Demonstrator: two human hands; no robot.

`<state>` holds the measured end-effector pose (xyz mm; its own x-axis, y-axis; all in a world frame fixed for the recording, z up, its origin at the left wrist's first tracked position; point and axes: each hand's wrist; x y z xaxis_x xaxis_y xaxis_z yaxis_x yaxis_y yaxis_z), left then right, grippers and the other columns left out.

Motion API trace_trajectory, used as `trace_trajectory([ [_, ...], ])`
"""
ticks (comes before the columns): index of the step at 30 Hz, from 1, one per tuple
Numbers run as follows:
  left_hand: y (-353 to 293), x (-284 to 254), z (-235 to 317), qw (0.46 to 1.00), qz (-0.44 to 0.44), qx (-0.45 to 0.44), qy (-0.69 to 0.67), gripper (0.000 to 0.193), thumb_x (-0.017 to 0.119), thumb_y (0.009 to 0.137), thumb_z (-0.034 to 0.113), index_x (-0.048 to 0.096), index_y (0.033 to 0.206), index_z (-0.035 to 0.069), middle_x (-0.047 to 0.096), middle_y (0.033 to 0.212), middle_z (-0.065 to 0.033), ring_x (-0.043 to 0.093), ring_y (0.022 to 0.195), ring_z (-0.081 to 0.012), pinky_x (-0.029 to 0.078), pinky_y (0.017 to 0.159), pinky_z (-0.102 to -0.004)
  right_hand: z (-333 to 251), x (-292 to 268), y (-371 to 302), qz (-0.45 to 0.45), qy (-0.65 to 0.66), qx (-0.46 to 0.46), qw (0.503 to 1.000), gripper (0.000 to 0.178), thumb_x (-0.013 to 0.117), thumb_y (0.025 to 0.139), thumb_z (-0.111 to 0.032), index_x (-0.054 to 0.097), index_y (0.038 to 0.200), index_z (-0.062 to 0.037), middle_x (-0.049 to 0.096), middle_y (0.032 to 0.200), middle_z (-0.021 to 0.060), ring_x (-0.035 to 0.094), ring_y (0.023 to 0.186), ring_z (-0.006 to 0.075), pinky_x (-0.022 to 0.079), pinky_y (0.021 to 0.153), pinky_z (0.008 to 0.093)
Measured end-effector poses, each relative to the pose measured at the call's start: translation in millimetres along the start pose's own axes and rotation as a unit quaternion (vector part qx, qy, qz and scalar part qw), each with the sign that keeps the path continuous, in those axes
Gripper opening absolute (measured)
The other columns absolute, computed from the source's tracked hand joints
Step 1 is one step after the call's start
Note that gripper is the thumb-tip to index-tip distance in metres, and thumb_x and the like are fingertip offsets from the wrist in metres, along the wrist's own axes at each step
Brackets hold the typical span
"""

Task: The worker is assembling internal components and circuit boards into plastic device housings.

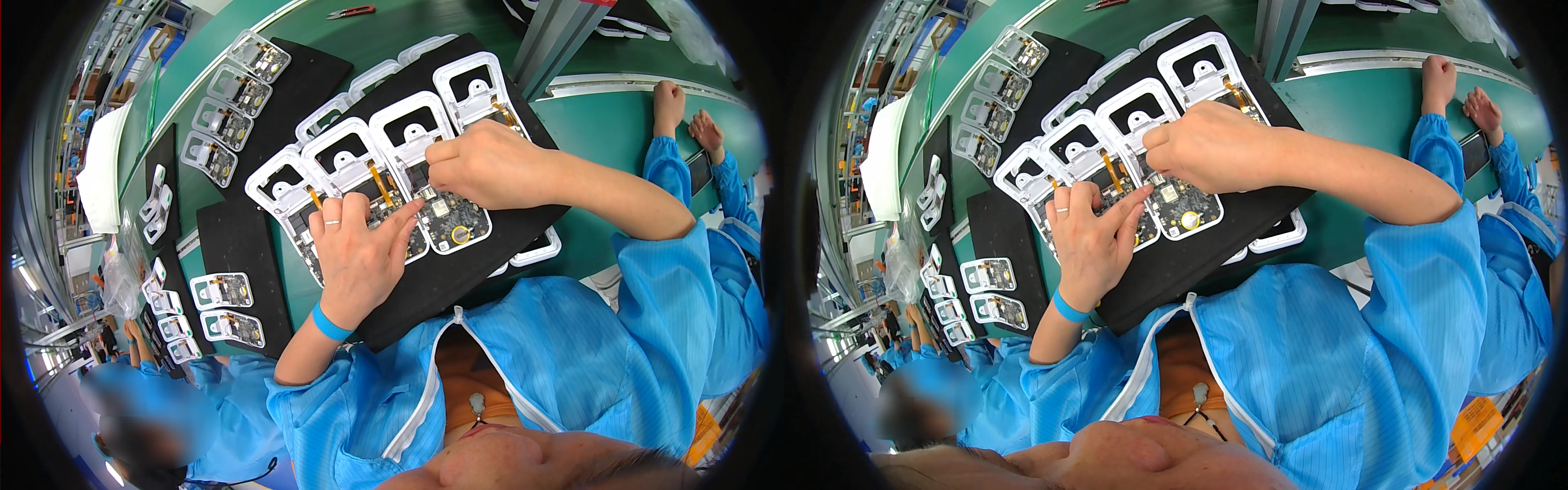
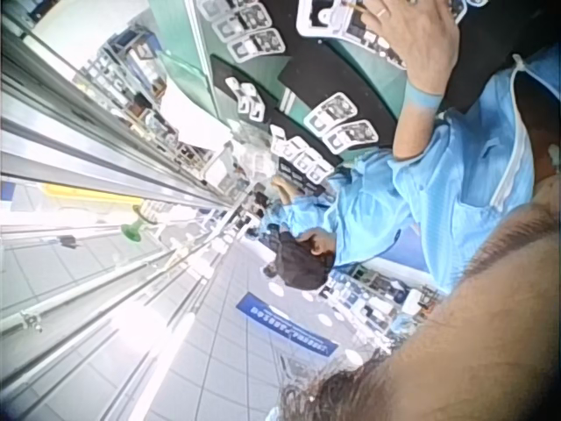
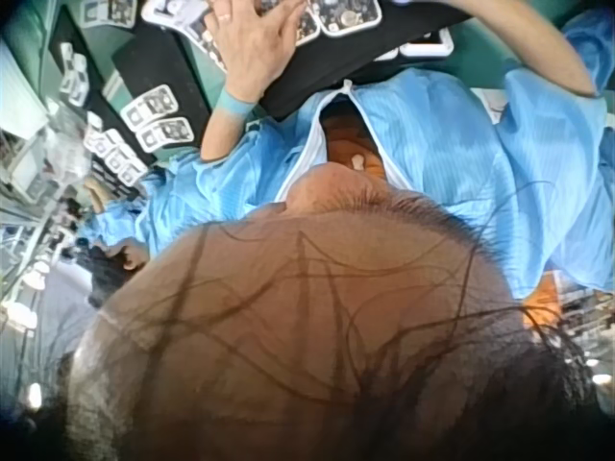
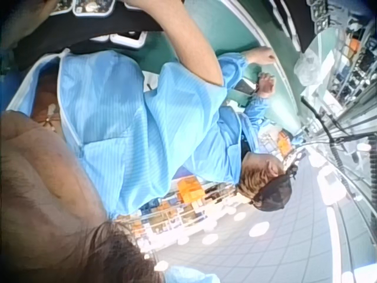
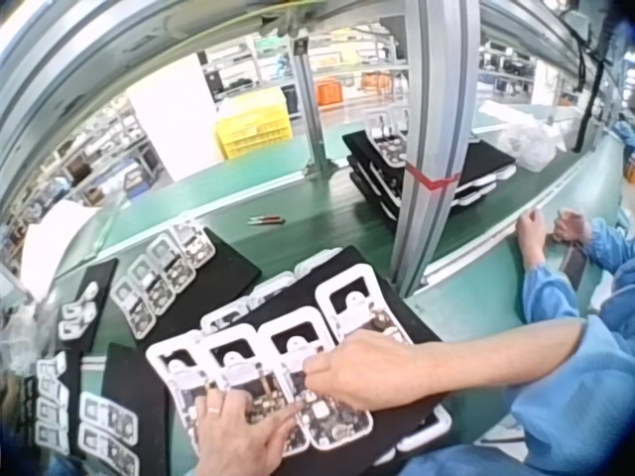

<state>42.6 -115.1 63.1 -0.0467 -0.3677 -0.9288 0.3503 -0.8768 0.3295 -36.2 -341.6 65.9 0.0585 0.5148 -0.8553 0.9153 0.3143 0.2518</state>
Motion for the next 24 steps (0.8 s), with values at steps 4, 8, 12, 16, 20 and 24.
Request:
trace_trajectory([
  [4, -0.1, -2.4, 0.9, 1.000, -0.006, 0.002, -0.012, 0.026, 0.071, 0.081, 0.024, 0.074, 0.106, 0.026, 0.039, 0.081, -0.0059, 0.040, 0.079, -0.0244, 0.030, 0.070, -0.0373, -3.4, -4.6, 1.1, -0.010, -0.021, -0.004, 1.000, 0.010, 0.068, 0.078, -0.013, 0.061, 0.080, -0.0046, 0.056, 0.080, 0.0067, 0.061, 0.064, 0.0292, 0.048, 0.057, 0.0410],
  [8, -1.6, -8.5, -0.8, 0.995, -0.021, 0.009, -0.102, 0.027, 0.074, 0.077, 0.018, 0.074, 0.105, 0.020, 0.046, 0.088, -0.0079, 0.044, 0.086, -0.0264, 0.036, 0.075, -0.0390, -15.7, -18.7, 3.2, -0.006, -0.032, 0.049, 0.998, 0.010, 0.068, 0.079, -0.010, 0.063, 0.085, -0.0044, 0.060, 0.084, 0.0075, 0.063, 0.071, 0.0291, 0.049, 0.061, 0.0398],
  [12, -5.6, -31.7, -11.4, 0.989, 0.034, 0.006, -0.143, 0.028, 0.077, 0.071, 0.007, 0.074, 0.099, 0.013, 0.054, 0.094, -0.0074, 0.050, 0.088, -0.0272, 0.042, 0.074, -0.0379, -24.1, -44.6, -0.3, -0.018, 0.040, 0.148, 0.988, 0.015, 0.069, 0.081, -0.012, 0.064, 0.089, -0.0002, 0.064, 0.086, 0.0134, 0.063, 0.081, 0.0314, 0.050, 0.073, 0.0396],
  [16, 3.1, -31.3, -29.3, 0.992, 0.075, -0.028, -0.102, 0.021, 0.076, 0.070, 0.005, 0.072, 0.090, 0.008, 0.056, 0.085, -0.0057, 0.051, 0.085, -0.0251, 0.043, 0.073, -0.0372, -33.4, -42.2, 6.8, 0.017, 0.136, 0.206, 0.969, 0.019, 0.068, 0.084, -0.016, 0.066, 0.090, 0.0017, 0.064, 0.079, 0.0146, 0.062, 0.075, 0.0270, 0.049, 0.070, 0.0369],
  [20, 18.9, -20.1, -40.1, 0.992, 0.037, 0.021, -0.118, 0.020, 0.075, 0.069, 0.003, 0.072, 0.089, 0.008, 0.056, 0.081, -0.0048, 0.051, 0.083, -0.0244, 0.043, 0.071, -0.0360, -30.8, -26.3, 13.5, 0.000, 0.185, 0.250, 0.950, 0.024, 0.070, 0.083, -0.020, 0.066, 0.091, 0.0018, 0.064, 0.076, 0.0141, 0.061, 0.071, 0.0234, 0.048, 0.067, 0.0347],
  [24, 27.4, -17.9, -42.5, 0.990, 0.004, 0.070, -0.123, 0.021, 0.073, 0.069, 0.001, 0.072, 0.089, 0.009, 0.054, 0.080, -0.0042, 0.050, 0.082, -0.0239, 0.043, 0.072, -0.0355, -30.5, -13.0, 13.5, 0.007, 0.261, 0.264, 0.929, 0.024, 0.070, 0.083, -0.021, 0.066, 0.090, 0.0014, 0.061, 0.070, 0.0115, 0.056, 0.064, 0.0194, 0.045, 0.062, 0.0331],
])
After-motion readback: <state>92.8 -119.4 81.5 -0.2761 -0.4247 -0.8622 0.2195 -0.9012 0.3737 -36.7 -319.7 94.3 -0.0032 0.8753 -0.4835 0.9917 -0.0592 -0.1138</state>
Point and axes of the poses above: each hand's wrist, its own y-axis towards the middle knuckle, its own x-axis out of the palm, z = x × y
